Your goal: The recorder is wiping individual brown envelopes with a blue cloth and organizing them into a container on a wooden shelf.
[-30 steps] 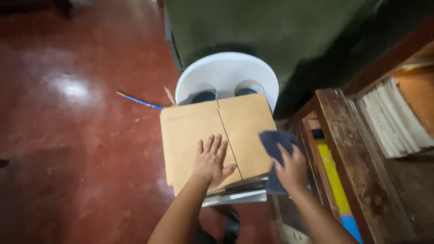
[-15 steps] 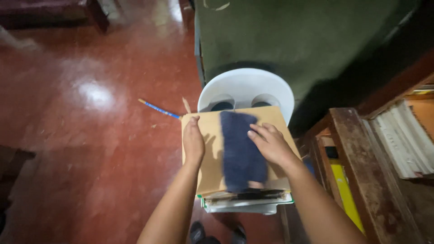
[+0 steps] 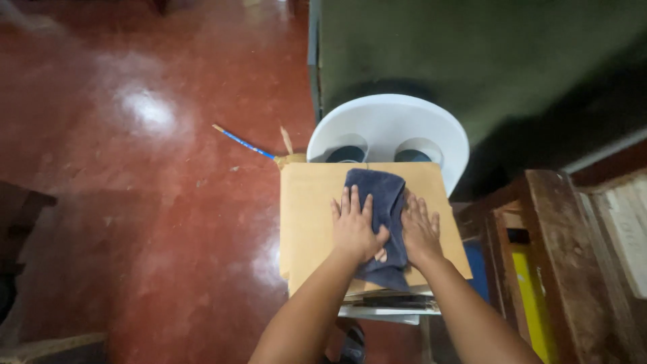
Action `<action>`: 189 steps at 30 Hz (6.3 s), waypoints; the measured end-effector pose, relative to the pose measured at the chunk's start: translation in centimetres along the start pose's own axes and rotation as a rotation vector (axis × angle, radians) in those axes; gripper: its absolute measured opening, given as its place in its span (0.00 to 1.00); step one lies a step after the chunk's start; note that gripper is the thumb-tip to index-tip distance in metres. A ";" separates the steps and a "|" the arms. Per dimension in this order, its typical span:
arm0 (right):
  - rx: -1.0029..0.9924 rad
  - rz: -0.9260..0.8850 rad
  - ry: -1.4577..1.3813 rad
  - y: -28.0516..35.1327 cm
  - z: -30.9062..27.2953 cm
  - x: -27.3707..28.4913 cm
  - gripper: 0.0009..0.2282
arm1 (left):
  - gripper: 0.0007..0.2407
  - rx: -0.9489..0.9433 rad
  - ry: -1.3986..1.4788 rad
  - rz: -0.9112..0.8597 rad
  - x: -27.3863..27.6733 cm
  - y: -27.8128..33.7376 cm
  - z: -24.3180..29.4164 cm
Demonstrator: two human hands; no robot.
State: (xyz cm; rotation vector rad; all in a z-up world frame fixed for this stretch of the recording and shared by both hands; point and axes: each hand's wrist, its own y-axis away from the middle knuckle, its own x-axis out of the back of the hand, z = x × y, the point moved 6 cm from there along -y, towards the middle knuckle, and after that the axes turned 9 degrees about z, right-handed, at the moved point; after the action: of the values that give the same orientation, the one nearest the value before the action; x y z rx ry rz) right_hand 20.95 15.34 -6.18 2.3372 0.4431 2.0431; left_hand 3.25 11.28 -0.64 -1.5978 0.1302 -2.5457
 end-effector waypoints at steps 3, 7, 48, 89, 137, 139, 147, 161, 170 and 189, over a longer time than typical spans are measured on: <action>-0.020 0.003 0.022 1.4 -1.8 1.3 0.24 | 0.31 0.012 0.010 0.131 -0.6 -1.1 -5.2; -0.053 0.003 0.056 1.5 -2.3 2.2 0.25 | 0.27 0.089 -0.037 0.269 4.7 0.0 -12.3; -0.344 0.326 -1.315 4.5 0.4 11.5 0.35 | 0.19 0.104 0.667 0.143 5.0 1.7 -0.3; -0.449 0.541 -0.297 15.5 11.9 4.3 0.27 | 0.59 -0.366 -0.045 -0.197 5.0 7.1 1.5; -0.345 0.480 0.124 -2.6 -1.0 4.7 0.24 | 0.54 0.039 -0.070 -0.536 4.8 4.8 -2.6; -0.205 0.460 0.075 -1.8 -5.8 4.3 0.21 | 0.54 0.049 -0.109 -0.546 4.0 4.6 -2.7; -0.054 0.529 0.124 -0.7 -0.7 5.2 0.26 | 0.54 0.044 -0.103 -0.506 4.0 4.6 -2.8; 0.060 0.558 0.070 15.0 3.0 1.9 0.34 | 0.54 0.000 -0.144 -0.420 3.2 5.2 -2.3; -0.158 0.969 -0.285 14.9 6.5 12.6 0.24 | 0.50 0.033 0.036 -0.349 3.7 2.9 -2.8; -0.043 0.140 -0.117 0.8 -0.2 -0.1 0.24 | 0.38 0.061 0.011 -0.031 4.2 6.1 -0.2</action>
State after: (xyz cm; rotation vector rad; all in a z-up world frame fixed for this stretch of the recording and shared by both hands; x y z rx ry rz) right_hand 20.95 14.47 -6.13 2.5115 0.2372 1.9339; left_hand 1.72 4.58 2.12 -1.5766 0.0284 -2.5558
